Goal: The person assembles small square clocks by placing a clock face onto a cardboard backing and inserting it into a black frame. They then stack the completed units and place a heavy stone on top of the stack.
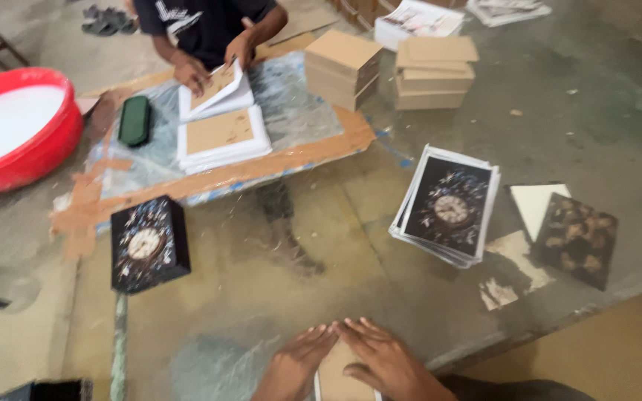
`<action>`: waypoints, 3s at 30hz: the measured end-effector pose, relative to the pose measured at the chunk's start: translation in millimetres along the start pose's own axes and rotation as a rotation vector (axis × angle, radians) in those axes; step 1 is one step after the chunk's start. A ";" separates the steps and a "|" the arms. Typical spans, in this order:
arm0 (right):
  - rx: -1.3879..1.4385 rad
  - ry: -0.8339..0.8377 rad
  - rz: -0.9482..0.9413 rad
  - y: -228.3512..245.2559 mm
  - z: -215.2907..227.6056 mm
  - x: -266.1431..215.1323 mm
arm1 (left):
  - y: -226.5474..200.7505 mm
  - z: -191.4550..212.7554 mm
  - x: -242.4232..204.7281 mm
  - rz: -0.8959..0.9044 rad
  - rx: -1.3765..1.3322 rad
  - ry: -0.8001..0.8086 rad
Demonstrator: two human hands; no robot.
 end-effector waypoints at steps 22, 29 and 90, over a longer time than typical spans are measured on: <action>0.180 -0.301 -0.211 8.6 25.4 -13.8 | 1.4 152.2 113.0 0.239 -0.221 -0.765; -0.055 -0.415 -0.269 4.9 32.1 -21.6 | -28.9 12.3 114.6 -0.001 0.061 -0.091; -0.267 -0.665 -0.251 0.2 44.6 -55.2 | -22.1 48.0 98.7 0.211 -0.221 0.134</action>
Point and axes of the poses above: each hand's wrist, its own x-axis towards the middle knuckle, its own z-axis out of the back of the hand, y = z × x, the point moved 10 cm from there along x, towards the middle knuckle, and after that the axes turned 4 degrees about z, right-handed, at the moved point
